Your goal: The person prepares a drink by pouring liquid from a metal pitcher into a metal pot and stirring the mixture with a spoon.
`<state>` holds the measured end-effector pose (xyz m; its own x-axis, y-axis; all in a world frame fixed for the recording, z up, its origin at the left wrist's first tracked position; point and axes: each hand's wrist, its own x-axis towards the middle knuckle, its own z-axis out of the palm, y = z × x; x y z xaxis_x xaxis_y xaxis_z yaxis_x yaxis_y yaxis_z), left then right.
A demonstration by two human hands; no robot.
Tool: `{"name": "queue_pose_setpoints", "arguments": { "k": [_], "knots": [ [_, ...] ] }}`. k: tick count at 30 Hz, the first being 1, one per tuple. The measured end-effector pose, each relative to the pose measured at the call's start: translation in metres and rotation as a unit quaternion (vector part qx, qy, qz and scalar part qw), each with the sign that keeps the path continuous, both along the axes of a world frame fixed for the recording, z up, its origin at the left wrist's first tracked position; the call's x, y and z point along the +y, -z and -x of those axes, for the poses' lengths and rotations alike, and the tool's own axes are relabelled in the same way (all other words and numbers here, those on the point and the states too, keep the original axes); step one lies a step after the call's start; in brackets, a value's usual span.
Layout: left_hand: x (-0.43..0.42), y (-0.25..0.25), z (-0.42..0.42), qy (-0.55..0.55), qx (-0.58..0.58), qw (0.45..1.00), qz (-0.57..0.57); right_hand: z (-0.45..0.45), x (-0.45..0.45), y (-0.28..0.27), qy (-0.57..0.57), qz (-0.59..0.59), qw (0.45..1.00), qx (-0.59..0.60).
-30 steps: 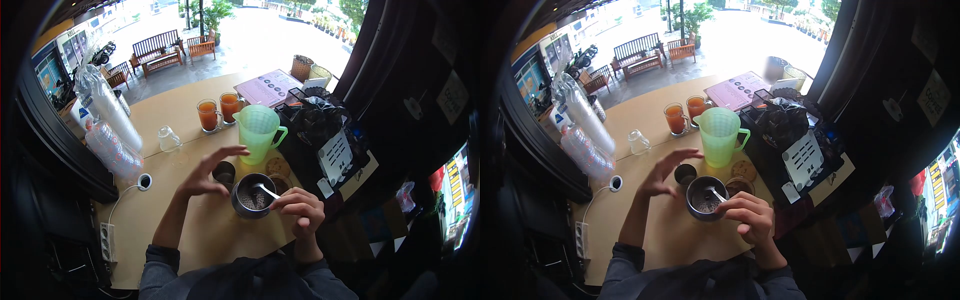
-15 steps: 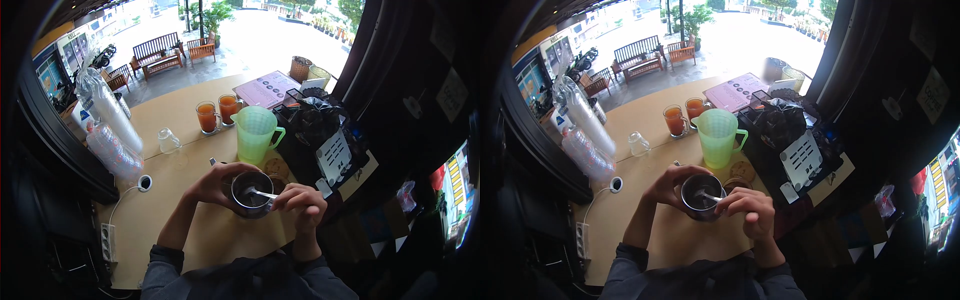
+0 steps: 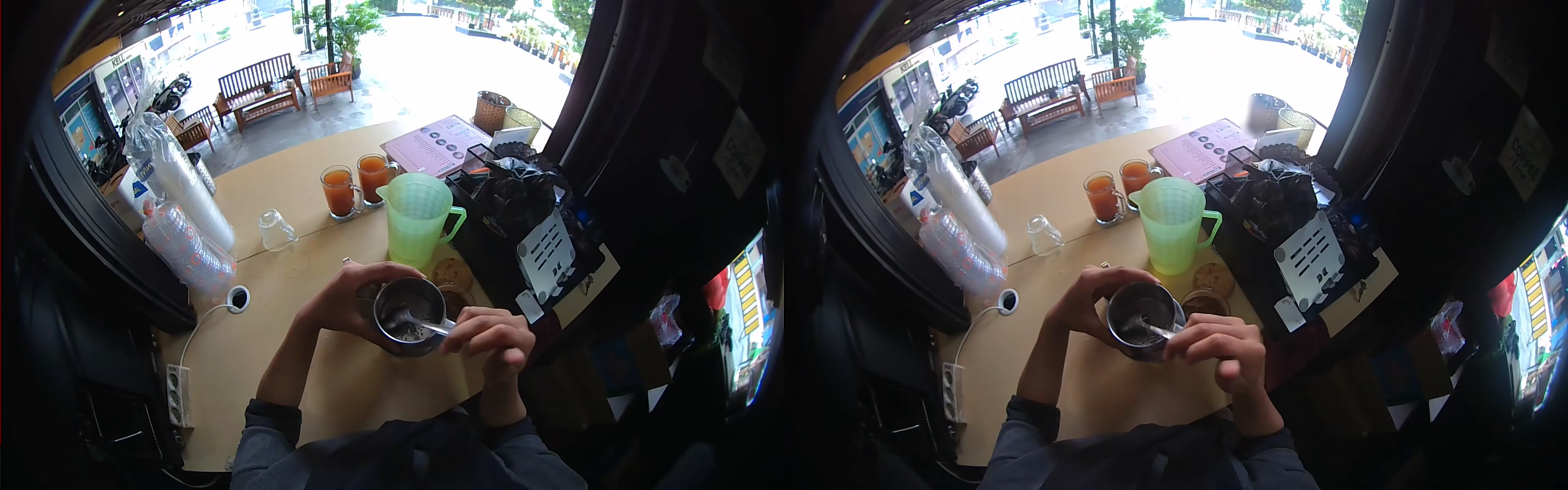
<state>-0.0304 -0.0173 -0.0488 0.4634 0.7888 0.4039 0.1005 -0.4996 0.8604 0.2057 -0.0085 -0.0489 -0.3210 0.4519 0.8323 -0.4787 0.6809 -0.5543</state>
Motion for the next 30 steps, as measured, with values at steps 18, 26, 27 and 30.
{"name": "queue_pose_setpoints", "arguments": {
  "k": [18, 26, 27, 30],
  "knots": [
    [-0.003, -0.009, -0.001, -0.041, 0.079, 0.991, -0.096, 0.005, -0.003, 0.000, 0.006, -0.024, 0.999, 0.026],
    [-0.002, -0.013, -0.008, -0.053, 0.085, 0.985, -0.139, -0.005, -0.003, 0.005, -0.018, -0.014, 1.000, 0.016],
    [-0.002, -0.013, -0.008, -0.055, 0.083, 0.985, -0.142, -0.008, 0.000, 0.009, -0.017, -0.015, 1.000, 0.017],
    [-0.001, -0.011, -0.009, -0.061, 0.071, 0.985, -0.146, -0.008, 0.001, 0.013, 0.086, 0.008, 0.995, 0.050]
  ]
}}
